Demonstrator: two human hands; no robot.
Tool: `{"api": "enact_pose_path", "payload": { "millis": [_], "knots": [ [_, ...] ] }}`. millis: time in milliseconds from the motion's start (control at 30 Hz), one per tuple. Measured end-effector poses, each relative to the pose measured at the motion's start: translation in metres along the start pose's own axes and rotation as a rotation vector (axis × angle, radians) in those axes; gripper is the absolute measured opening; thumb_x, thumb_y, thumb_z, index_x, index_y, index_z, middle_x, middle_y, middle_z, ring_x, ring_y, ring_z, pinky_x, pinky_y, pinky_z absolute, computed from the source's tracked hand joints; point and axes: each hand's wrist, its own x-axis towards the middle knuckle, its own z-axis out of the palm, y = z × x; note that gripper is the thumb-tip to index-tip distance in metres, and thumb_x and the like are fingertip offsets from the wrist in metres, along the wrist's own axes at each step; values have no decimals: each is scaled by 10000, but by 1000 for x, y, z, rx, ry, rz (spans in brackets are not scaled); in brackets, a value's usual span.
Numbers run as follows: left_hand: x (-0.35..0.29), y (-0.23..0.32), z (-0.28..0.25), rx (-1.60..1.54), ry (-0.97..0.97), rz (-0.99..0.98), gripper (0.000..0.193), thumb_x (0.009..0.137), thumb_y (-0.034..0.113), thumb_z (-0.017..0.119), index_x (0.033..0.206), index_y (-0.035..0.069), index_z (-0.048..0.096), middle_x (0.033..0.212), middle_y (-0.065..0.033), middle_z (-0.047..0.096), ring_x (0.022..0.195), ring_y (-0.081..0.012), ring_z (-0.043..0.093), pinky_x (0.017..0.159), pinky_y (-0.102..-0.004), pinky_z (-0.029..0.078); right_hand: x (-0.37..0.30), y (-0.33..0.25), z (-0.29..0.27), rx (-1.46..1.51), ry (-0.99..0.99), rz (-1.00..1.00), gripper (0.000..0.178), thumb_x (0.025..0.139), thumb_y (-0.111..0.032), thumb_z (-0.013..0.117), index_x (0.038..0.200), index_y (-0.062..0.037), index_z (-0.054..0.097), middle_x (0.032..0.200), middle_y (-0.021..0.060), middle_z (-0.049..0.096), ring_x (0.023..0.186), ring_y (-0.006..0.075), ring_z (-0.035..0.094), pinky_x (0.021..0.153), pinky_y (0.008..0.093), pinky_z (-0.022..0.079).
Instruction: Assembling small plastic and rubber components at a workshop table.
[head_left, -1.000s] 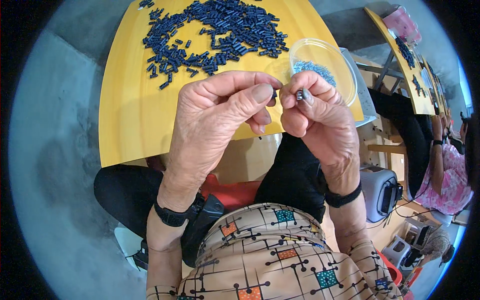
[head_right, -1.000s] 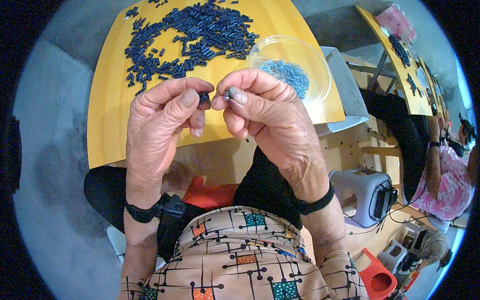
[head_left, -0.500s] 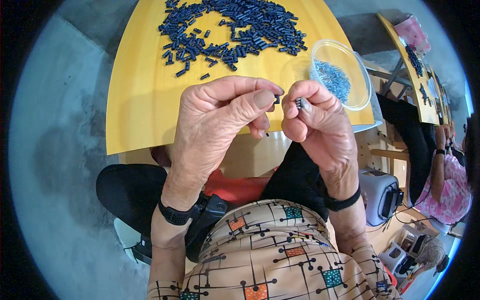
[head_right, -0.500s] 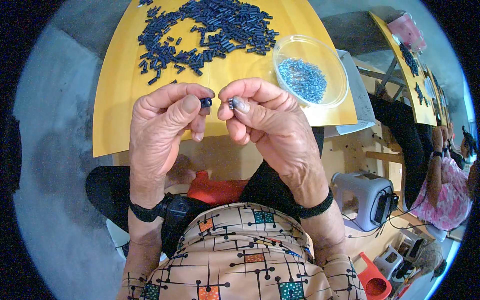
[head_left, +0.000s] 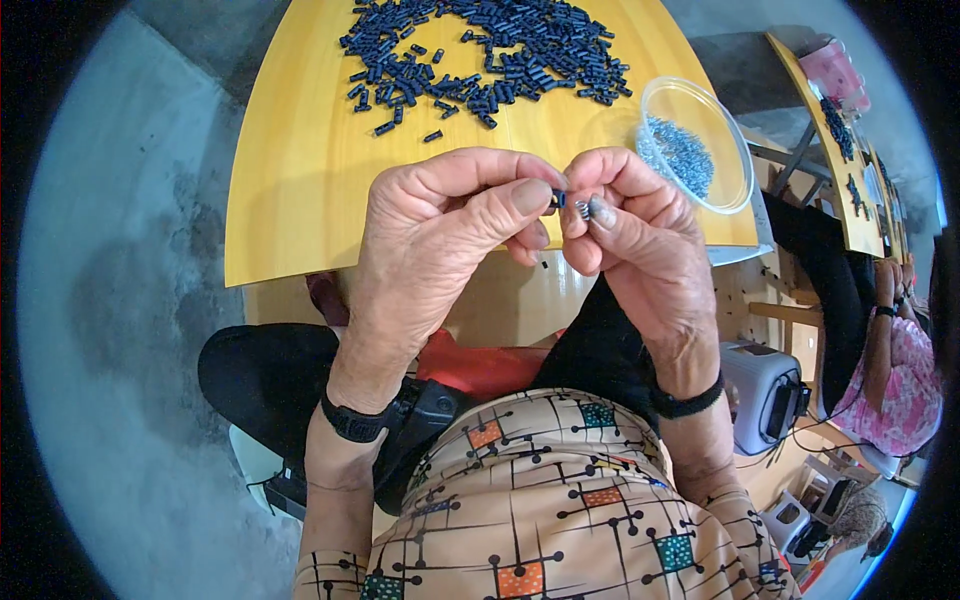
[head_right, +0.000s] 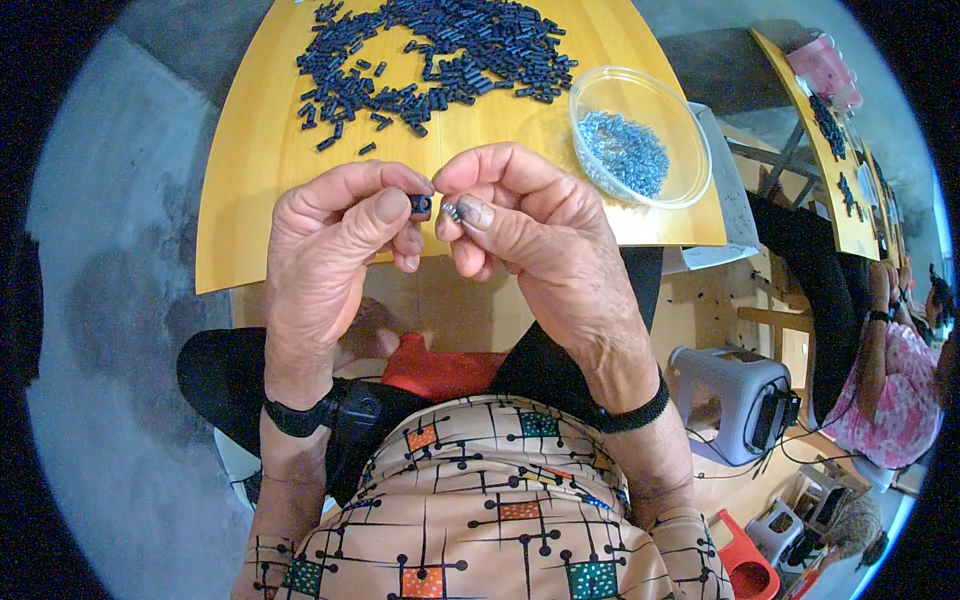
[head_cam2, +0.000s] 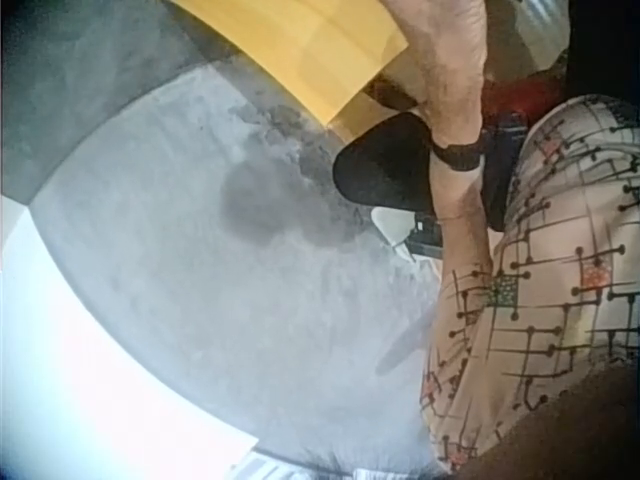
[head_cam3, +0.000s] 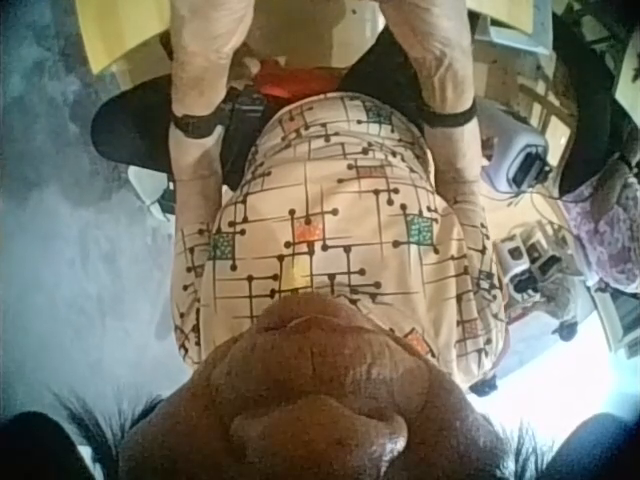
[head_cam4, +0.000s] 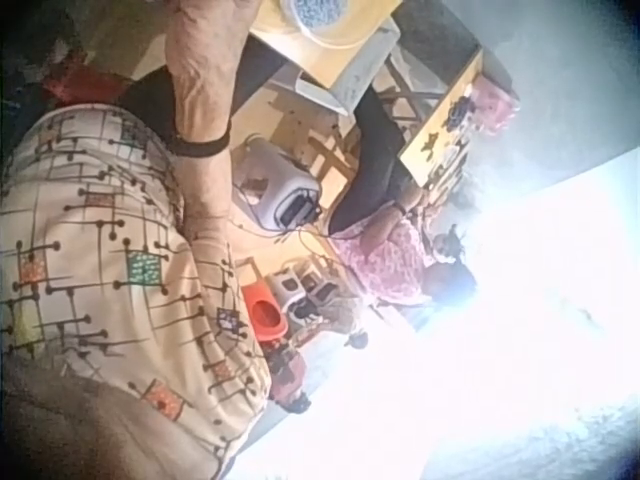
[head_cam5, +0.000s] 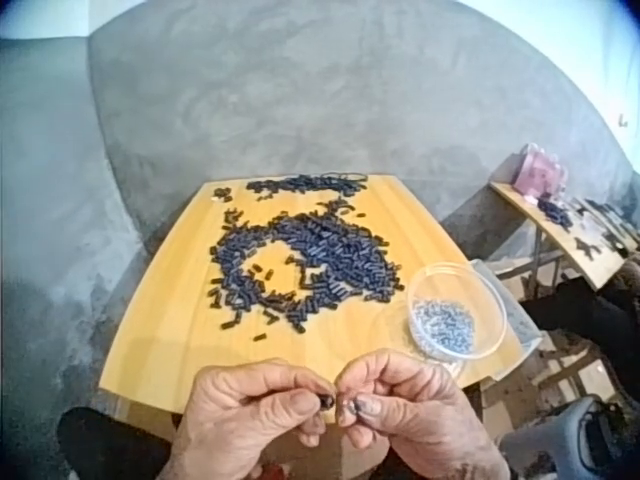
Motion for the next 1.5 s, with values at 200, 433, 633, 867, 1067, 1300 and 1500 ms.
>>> {"api": "enact_pose_path", "payload": {
  "millis": [200,433,633,867,1067,1300,1500],
  "knots": [
    [-2,-1,-3,-5,9,-7,192,816,131,616,933,-21,622,780,-71,621,591,-105,544,516,-225,450,-2,1,1,-26,27,-23,185,864,-124,545,1011,-17,578,802,16,591,648,54,532,604,158,432],
    [-4,-3,0,-87,47,-51,216,820,156,616,952,-15,614,744,-61,607,571,-97,541,501,-217,452,0,3,-2,17,31,-33,154,852,-116,561,974,-28,592,826,27,609,660,69,558,590,181,448],
    [-5,-6,2,-143,88,-61,214,803,172,638,909,-13,623,746,-76,616,558,-106,553,479,-215,470,-1,8,2,13,145,-133,146,813,-99,607,939,-26,601,825,47,627,645,77,565,558,190,448],
    [-5,-7,2,-168,71,-77,206,801,139,643,916,-32,630,734,-64,621,598,-103,585,527,-214,502,-1,14,6,77,132,-96,144,822,-101,597,944,-25,603,831,57,631,639,81,567,548,184,451],
    [-5,-6,1,-64,116,-11,210,806,169,635,900,-19,627,743,-75,623,560,-106,561,492,-218,474,-3,7,7,-25,165,-88,178,852,-106,557,997,-10,591,804,54,625,612,84,563,549,183,458],
    [-6,-8,1,22,68,11,205,810,163,631,893,-24,627,735,-78,619,560,-111,564,496,-221,471,-5,2,15,-280,171,-116,294,842,-96,564,1120,0,546,739,31,611,582,61,535,539,172,430],
    [-7,-8,4,70,41,57,183,811,143,627,879,-27,630,718,-70,611,554,-104,551,495,-224,466,-5,3,14,-329,175,-113,289,834,-87,563,1108,2,548,713,18,601,564,53,518,528,165,413]
  ]
}}
